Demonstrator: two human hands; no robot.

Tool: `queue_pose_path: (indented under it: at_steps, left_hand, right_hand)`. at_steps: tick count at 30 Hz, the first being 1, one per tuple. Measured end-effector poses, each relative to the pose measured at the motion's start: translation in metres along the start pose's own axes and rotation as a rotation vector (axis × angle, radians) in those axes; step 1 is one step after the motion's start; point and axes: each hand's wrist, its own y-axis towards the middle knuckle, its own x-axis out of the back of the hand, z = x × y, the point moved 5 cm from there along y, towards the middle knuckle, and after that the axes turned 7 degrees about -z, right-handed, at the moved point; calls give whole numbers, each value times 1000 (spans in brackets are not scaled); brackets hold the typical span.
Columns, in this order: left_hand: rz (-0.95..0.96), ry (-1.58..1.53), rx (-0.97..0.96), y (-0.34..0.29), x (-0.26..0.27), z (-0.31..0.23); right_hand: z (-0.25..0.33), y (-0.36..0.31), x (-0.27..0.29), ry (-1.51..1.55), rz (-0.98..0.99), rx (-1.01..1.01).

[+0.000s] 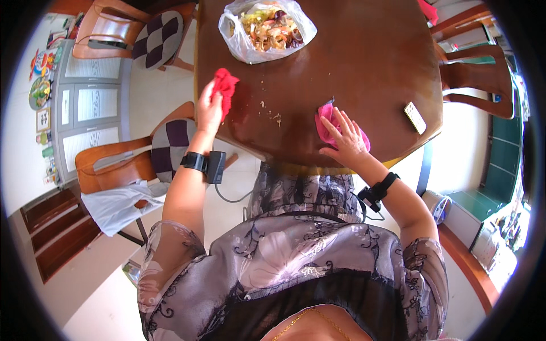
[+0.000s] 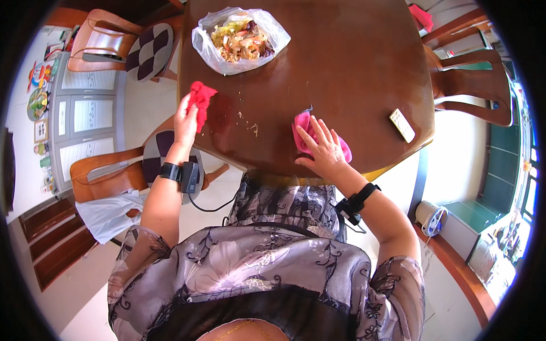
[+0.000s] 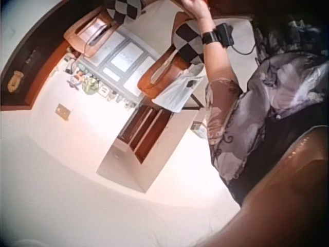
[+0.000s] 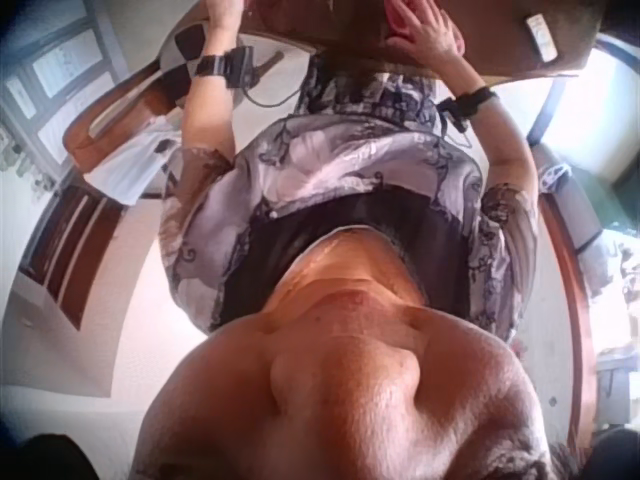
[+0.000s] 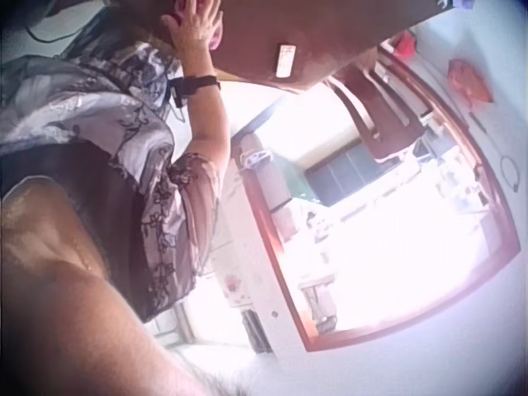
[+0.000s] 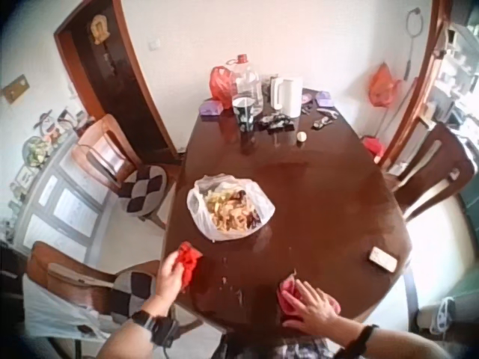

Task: The person clears dishes from a table, places them into a sink, and then cleans the table surface by hand with a cloth.

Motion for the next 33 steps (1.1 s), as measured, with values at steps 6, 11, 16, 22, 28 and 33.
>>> queue_pose_path:
  at_steps: [6, 11, 16, 22, 28, 33]
  left_hand:
    - [-422, 611, -184, -32, 45, 50]
    - [-402, 649, -362, -49, -37, 31]
    - [-234, 311, -339, -51, -113, 12]
    - [-387, 374, -435, 18, -25, -16]
    - [-336, 732, -466, 62, -7, 37]
    - [-72, 644, -722, -11, -88, -2]
  right_hand:
    - [-14, 19, -22, 182, -114, 16]
    - [-32, 20, 22, 261, -465, -175]
    - [-74, 4, 34, 196, -542, -338]
    - [-89, 9, 45, 108, -581, -349]
    - [-105, 21, 24, -38, -437, -465]
    - [-101, 11, 2, -78, -538, -432]
